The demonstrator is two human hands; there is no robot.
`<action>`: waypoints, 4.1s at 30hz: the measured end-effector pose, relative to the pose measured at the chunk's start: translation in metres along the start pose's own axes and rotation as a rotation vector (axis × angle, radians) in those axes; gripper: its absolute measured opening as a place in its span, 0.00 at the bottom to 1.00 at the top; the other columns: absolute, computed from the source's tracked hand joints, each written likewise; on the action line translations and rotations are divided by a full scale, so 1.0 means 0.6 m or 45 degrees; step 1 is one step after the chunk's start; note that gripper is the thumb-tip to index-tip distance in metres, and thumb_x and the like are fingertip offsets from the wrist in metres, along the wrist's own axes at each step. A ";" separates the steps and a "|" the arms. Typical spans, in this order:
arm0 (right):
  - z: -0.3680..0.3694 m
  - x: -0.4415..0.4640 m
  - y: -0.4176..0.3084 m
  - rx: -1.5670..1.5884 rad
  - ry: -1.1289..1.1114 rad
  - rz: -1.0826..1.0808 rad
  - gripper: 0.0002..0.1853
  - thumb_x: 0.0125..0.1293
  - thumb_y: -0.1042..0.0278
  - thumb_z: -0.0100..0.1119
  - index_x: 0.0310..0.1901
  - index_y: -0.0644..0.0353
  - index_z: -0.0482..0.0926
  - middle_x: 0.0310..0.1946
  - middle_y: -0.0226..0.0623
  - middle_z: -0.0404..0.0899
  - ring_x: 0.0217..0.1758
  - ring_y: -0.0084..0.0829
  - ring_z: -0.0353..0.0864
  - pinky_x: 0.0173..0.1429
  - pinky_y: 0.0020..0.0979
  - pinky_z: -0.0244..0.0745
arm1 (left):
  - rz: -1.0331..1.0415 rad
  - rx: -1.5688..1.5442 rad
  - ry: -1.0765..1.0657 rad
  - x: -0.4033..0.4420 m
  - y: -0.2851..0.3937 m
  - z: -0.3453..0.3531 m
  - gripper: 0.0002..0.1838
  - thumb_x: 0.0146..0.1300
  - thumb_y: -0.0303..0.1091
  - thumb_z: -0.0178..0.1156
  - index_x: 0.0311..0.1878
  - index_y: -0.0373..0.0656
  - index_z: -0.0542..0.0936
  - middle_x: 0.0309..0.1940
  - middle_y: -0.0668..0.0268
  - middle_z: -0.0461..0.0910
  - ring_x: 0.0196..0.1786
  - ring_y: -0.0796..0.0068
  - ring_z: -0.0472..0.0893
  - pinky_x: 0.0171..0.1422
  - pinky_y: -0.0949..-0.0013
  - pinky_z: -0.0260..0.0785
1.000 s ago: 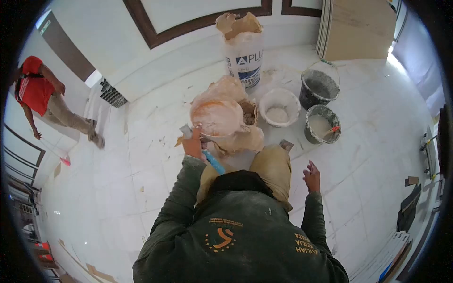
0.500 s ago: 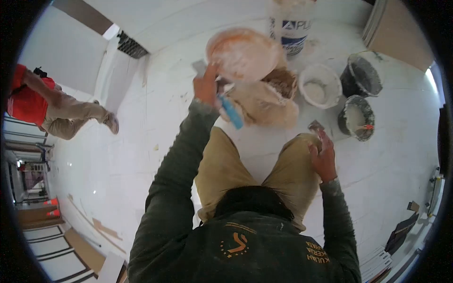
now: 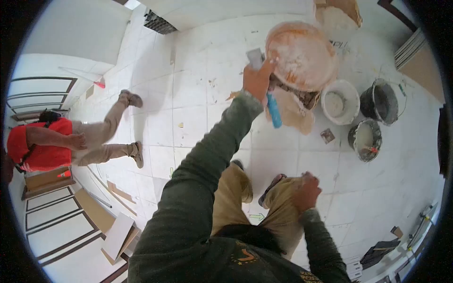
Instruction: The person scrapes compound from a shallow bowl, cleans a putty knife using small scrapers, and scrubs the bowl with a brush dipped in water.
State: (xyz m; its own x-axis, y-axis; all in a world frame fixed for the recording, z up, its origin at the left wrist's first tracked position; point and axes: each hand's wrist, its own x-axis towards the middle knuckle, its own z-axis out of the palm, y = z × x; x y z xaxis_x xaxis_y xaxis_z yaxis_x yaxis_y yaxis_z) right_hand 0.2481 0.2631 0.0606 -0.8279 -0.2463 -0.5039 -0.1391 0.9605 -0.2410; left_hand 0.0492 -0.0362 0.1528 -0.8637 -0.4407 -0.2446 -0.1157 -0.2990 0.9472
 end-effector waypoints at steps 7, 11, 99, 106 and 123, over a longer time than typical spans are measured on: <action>-0.013 -0.051 -0.058 0.207 -0.309 0.146 0.30 0.62 0.53 0.52 0.60 0.66 0.69 0.62 0.46 0.66 0.66 0.46 0.61 0.62 0.54 0.64 | -0.229 -0.165 0.119 -0.157 0.095 -0.022 0.10 0.61 0.41 0.61 0.37 0.46 0.75 0.25 0.72 0.72 0.19 0.82 0.67 0.19 0.76 0.54; -0.016 -0.125 -0.032 0.359 -0.660 0.302 0.35 0.60 0.49 0.54 0.64 0.65 0.65 0.62 0.53 0.66 0.64 0.50 0.65 0.63 0.47 0.67 | -0.289 -0.162 0.324 -0.249 0.181 -0.039 0.12 0.61 0.45 0.59 0.35 0.46 0.75 0.20 0.72 0.71 0.16 0.81 0.67 0.19 0.76 0.54; -0.506 0.840 -0.173 0.931 0.312 1.365 0.18 0.58 0.57 0.59 0.38 0.67 0.77 0.32 0.48 0.81 0.38 0.48 0.82 0.40 0.46 0.76 | -0.402 0.038 -0.346 0.665 0.571 0.087 0.27 0.60 0.36 0.56 0.62 0.38 0.65 0.58 0.54 0.69 0.62 0.59 0.70 0.67 0.55 0.64; -0.540 0.904 -0.173 0.770 0.210 1.180 0.19 0.61 0.59 0.54 0.42 0.69 0.77 0.38 0.53 0.80 0.43 0.48 0.80 0.48 0.44 0.74 | -0.360 0.169 -0.309 0.707 0.554 0.043 0.30 0.58 0.36 0.56 0.63 0.37 0.64 0.59 0.55 0.68 0.62 0.60 0.68 0.69 0.55 0.60; -0.424 0.924 -0.155 1.106 0.637 1.083 0.15 0.64 0.62 0.54 0.42 0.69 0.76 0.30 0.45 0.77 0.32 0.34 0.76 0.35 0.40 0.70 | -0.495 0.135 -0.366 0.716 0.541 0.055 0.32 0.56 0.33 0.56 0.65 0.37 0.61 0.59 0.55 0.68 0.62 0.60 0.69 0.67 0.56 0.63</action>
State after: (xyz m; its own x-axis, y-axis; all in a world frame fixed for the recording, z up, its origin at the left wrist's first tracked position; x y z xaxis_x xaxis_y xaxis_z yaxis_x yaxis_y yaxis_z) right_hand -0.3363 0.0703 0.0149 -0.6194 0.6451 -0.4474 0.7596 0.3484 -0.5492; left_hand -0.3756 -0.2945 0.3623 -0.8455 -0.0578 -0.5309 -0.4924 -0.3004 0.8169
